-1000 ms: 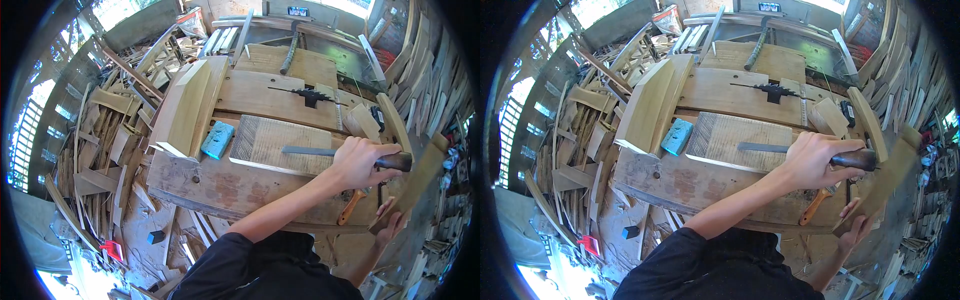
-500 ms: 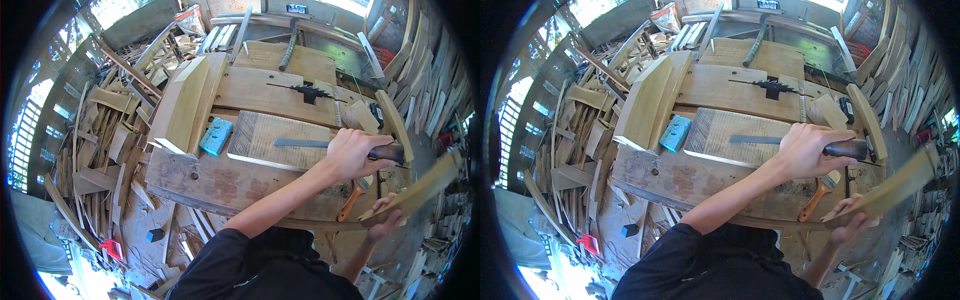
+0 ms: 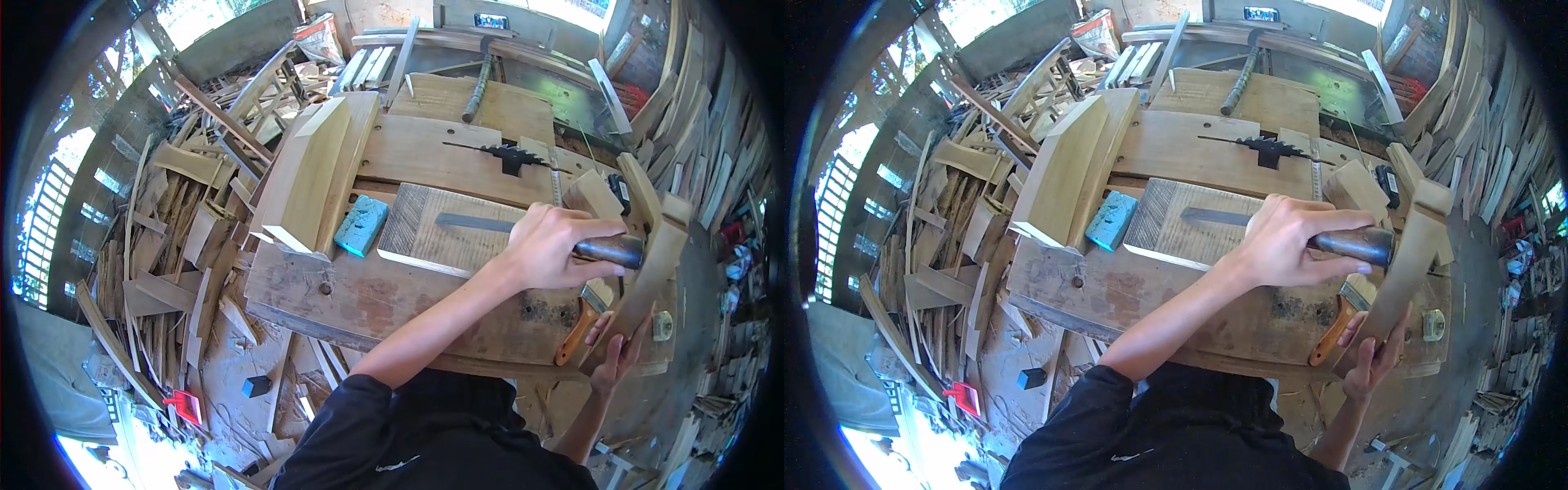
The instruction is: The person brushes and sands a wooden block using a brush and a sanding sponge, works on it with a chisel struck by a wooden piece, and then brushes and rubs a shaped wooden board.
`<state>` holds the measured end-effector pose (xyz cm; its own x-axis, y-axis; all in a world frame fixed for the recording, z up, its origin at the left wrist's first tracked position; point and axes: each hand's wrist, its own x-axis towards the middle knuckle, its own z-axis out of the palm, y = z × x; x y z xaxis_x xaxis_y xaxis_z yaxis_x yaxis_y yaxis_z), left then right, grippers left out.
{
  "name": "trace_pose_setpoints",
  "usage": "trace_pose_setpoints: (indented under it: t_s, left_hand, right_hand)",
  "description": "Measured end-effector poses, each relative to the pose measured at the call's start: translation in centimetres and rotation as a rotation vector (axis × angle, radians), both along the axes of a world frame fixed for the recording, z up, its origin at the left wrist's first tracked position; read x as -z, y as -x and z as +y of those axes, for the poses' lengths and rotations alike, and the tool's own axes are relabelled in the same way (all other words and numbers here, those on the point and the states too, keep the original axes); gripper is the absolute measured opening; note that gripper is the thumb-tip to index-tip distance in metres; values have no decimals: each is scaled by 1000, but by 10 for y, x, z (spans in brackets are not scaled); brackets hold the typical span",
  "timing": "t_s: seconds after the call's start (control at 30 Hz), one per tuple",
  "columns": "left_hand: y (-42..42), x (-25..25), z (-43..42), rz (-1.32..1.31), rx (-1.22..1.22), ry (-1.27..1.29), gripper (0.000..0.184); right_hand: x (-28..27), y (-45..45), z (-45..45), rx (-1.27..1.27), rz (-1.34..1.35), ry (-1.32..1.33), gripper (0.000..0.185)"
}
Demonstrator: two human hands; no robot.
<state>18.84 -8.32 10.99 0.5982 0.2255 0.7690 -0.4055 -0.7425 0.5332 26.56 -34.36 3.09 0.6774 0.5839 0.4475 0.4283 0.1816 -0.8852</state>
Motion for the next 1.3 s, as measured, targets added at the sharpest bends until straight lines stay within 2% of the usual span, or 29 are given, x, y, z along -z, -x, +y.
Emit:
trace_pose_setpoints:
  t_s: [0.03,0.1,0.13,0.2,0.23,0.27,0.33,0.37,0.43,0.47,0.53,0.57,0.63,0.7,0.77,0.83,0.87,0.93,0.97,1.03,1.3]
  left_hand:
    - [1,1,2,3,-2,3,55]
    - [1,2,4,-18,6,-30,55]
    - [1,2,6,-17,8,-30,55]
    - [1,2,11,15,-31,-62,54]
    - [2,2,14,10,-30,-66,54]
    - [4,2,16,48,-27,-70,53]
    - [7,4,20,93,-20,-74,52]
    - [7,4,24,85,-21,-78,51]
    - [9,7,26,88,-22,-73,51]
    - [9,7,26,96,-31,-93,51]
    - [8,10,26,102,-41,-117,52]
    - [7,12,26,57,-59,-137,52]
    - [8,15,30,15,-81,-152,52]
    - [11,17,44,176,-95,-156,51]
    - [13,17,48,165,-89,-158,50]
    - [16,16,50,153,-93,-158,49]
    - [16,15,51,151,-108,-157,50]
    - [14,15,56,142,-123,-160,50]
    - [13,17,62,119,-151,-167,50]
    - [14,16,63,74,-170,-192,52]
    - [-6,12,3,53,-17,-152,51]
  right_hand:
    - [-1,0,1,-2,3,3,77]
    - [-3,2,6,96,33,-220,62]
    - [2,4,8,99,34,-219,62]
    - [16,10,20,190,151,-403,65]
    - [17,14,21,65,52,-291,61]
    - [15,17,20,63,48,-294,61]
    - [8,32,18,-34,104,-3,75]
    - [3,37,27,-33,105,-8,75]
    - [-4,46,43,119,42,-298,78]
    - [4,42,43,116,44,-295,78]
    - [19,34,50,112,80,-467,81]
    - [19,31,44,109,78,-468,81]
    - [-3,33,39,13,-46,83,77]
    - [1,33,37,32,-35,16,75]
    - [5,35,48,39,-30,-56,73]
    - [8,46,66,240,176,-485,71]
    - [11,43,61,240,178,-486,71]
    - [11,34,50,19,-116,47,73]
    - [12,34,47,21,-116,49,73]
    - [5,39,48,-44,80,114,76]
    - [19,28,28,52,67,-183,73]
